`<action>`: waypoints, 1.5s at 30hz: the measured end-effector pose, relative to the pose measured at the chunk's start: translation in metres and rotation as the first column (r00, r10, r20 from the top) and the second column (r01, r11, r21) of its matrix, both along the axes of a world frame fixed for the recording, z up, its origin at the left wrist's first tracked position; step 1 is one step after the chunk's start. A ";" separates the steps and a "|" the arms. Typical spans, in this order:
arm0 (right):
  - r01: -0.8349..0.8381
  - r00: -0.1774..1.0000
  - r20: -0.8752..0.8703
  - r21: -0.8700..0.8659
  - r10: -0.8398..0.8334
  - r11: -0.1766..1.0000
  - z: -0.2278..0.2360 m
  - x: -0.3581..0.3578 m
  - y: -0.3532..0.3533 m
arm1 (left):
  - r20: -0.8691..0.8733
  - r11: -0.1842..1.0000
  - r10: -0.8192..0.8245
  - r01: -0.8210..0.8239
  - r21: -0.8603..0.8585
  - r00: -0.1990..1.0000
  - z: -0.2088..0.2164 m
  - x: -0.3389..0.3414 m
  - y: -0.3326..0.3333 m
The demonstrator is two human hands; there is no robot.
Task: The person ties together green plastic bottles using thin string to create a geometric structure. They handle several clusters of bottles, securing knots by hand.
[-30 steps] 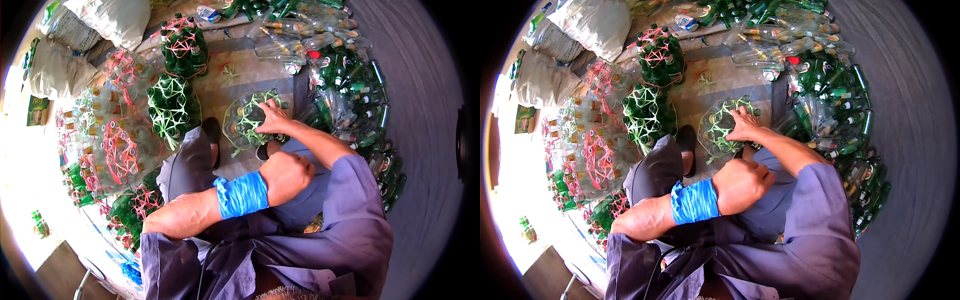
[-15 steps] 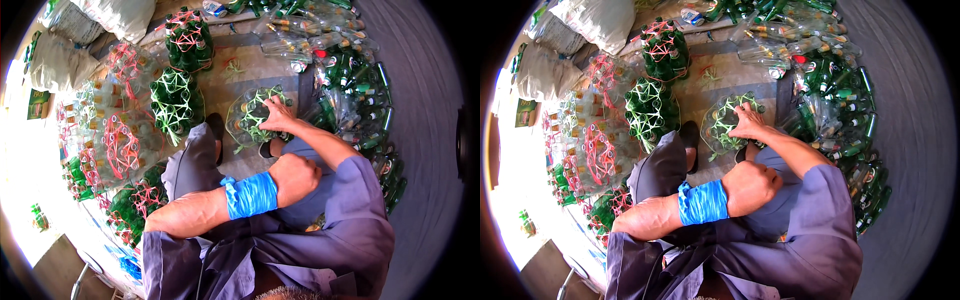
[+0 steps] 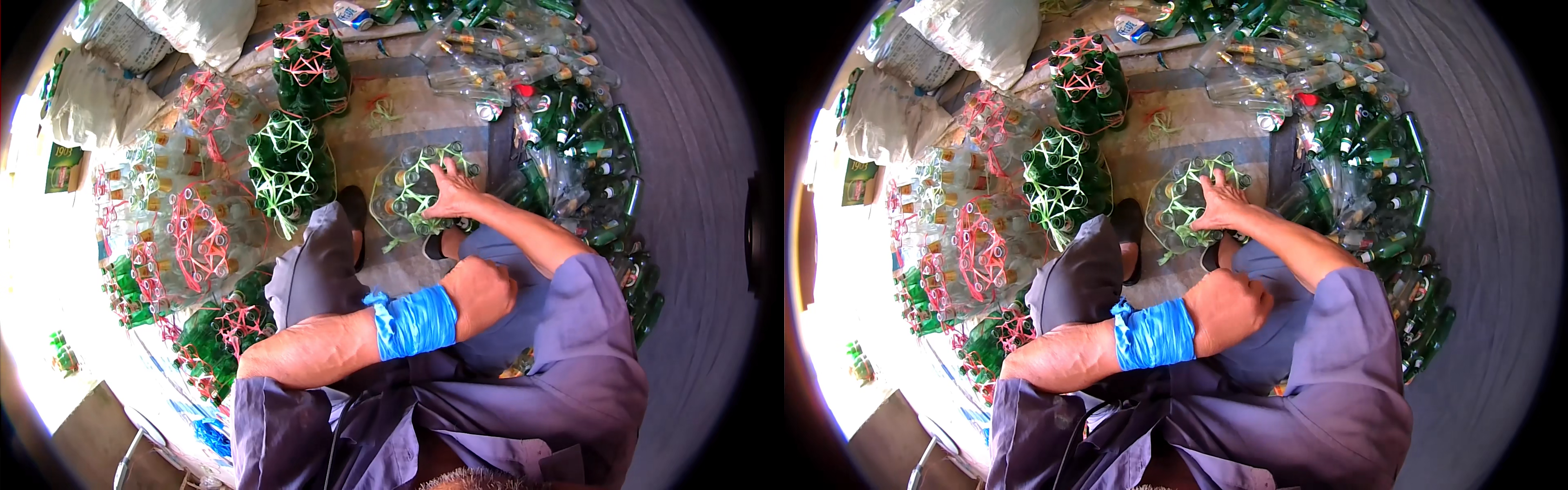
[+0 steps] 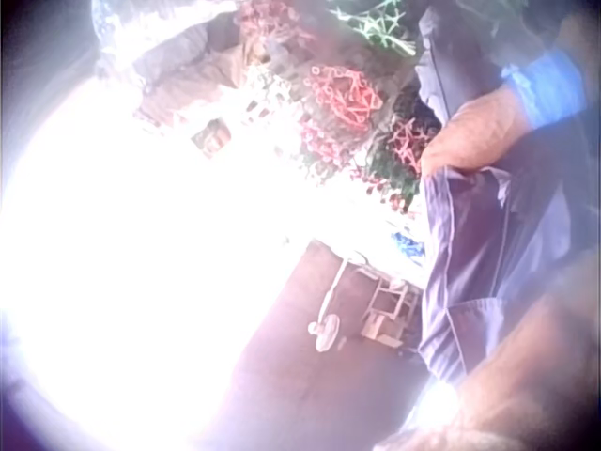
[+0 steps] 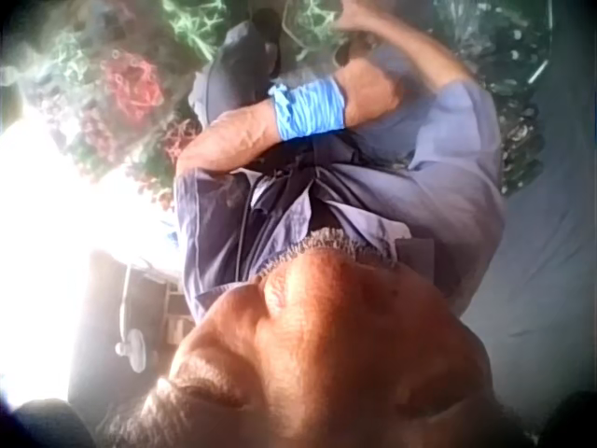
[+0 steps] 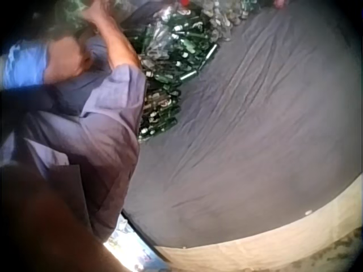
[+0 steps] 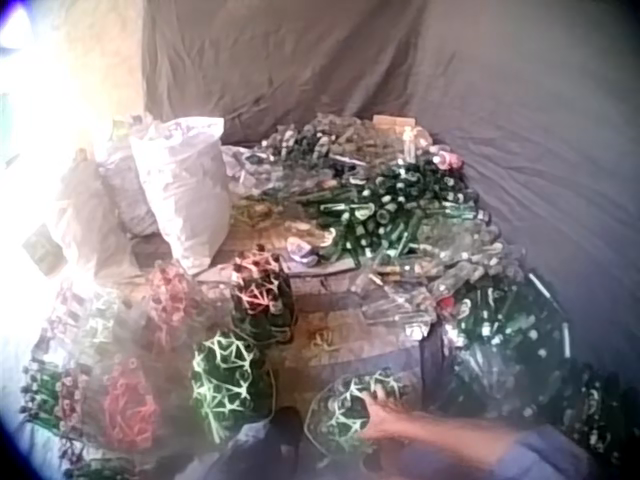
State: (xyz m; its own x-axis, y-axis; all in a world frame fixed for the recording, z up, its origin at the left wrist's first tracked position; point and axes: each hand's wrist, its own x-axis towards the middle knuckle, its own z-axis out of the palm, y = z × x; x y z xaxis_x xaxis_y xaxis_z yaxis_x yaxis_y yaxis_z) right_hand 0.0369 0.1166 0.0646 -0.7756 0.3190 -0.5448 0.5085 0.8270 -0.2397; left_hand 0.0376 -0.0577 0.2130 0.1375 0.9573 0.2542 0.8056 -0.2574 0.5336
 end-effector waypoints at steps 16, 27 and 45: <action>0.026 0.994 0.104 0.106 -0.037 0.994 -0.004 -0.011 -0.011 | 0.011 0.992 -0.054 0.055 -0.115 0.998 -0.006 0.001 -0.003; 0.062 0.983 0.156 0.185 -0.092 0.981 0.003 -0.020 -0.022 | 0.025 0.989 -0.078 0.081 -0.123 0.997 -0.010 0.015 0.006; 0.051 0.998 0.035 0.171 -0.058 0.984 -0.001 -0.013 -0.021 | 0.059 0.986 -0.082 0.089 -0.143 0.995 0.019 0.022 0.023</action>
